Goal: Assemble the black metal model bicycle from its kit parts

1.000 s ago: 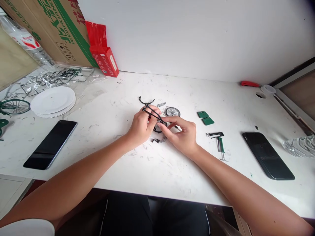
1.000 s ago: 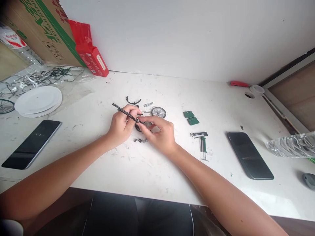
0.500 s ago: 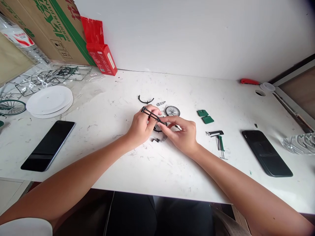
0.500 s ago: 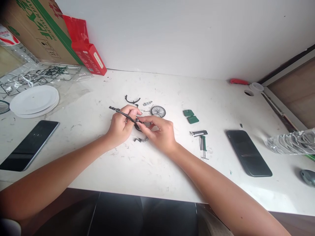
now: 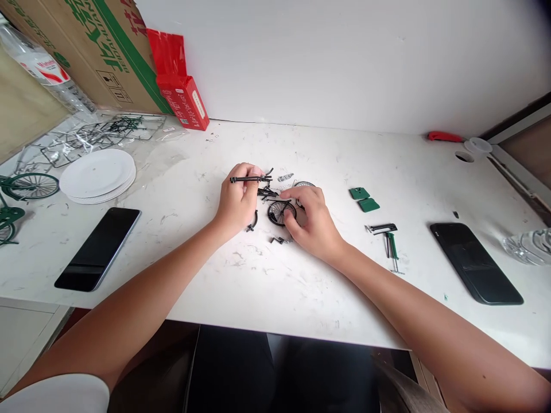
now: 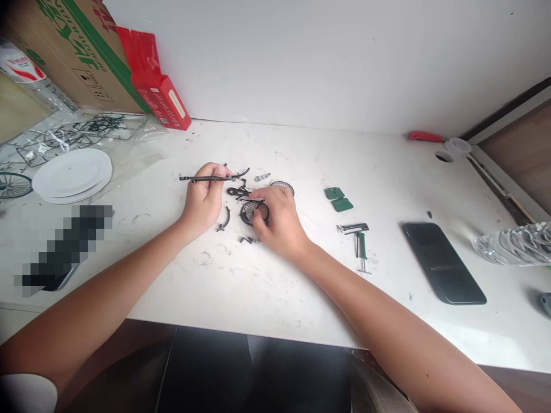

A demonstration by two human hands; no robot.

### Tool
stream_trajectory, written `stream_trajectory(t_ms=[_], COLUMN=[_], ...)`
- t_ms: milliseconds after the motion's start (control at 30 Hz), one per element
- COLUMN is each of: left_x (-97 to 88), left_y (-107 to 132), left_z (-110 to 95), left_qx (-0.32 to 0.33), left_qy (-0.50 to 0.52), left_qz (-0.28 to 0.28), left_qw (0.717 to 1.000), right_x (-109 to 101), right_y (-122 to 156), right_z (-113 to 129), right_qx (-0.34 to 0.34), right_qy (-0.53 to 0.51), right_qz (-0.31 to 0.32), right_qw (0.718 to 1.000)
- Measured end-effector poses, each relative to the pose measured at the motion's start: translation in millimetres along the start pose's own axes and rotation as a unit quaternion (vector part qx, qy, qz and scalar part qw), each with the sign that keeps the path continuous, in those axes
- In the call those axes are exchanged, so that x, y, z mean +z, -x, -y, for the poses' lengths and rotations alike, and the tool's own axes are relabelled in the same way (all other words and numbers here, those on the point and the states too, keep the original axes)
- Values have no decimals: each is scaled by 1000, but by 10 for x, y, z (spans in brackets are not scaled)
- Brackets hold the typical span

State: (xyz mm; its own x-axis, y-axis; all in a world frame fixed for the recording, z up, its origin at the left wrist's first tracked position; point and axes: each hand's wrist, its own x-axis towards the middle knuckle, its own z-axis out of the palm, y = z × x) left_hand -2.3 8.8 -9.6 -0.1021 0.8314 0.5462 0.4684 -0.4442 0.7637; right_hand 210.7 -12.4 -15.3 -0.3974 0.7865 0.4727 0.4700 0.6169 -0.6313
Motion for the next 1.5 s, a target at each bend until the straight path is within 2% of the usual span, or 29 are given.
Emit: stream_trajectory(t_ms=[167, 367, 600, 733, 900, 1200, 1367, 1500], left_x=[0, 17, 24, 28, 20, 4, -13, -22], left_y=[-27, -5, 28, 23, 5, -17, -17, -45], left_z=[48, 15, -37, 0, 31, 101, 105, 136], left_qx=[-14, -44, -64, -58, -55, -67, -74, -53], left_qy=[23, 37, 31, 15, -16, -4, -11, -1], left_qz=[4, 22, 39, 43, 35, 27, 22, -2], left_qw=[1000, 998, 997, 997, 998, 997, 997, 999], right_x=[22, 35, 39, 22, 9, 38, 20, -21], right_y=[11, 19, 13, -3, -9, 4, 1, -17], right_z=[-12, -54, 2, 39, 18, -33, 9, 45], right_qx=[-37, -42, -39, -52, -8, 15, -2, -34], right_qy=[30, 30, 25, -12, -41, -48, -47, -51], right_qz=[34, 50, 54, 29, -24, -7, -19, -2], right_qw=[998, 997, 997, 998, 999, 999, 999, 998])
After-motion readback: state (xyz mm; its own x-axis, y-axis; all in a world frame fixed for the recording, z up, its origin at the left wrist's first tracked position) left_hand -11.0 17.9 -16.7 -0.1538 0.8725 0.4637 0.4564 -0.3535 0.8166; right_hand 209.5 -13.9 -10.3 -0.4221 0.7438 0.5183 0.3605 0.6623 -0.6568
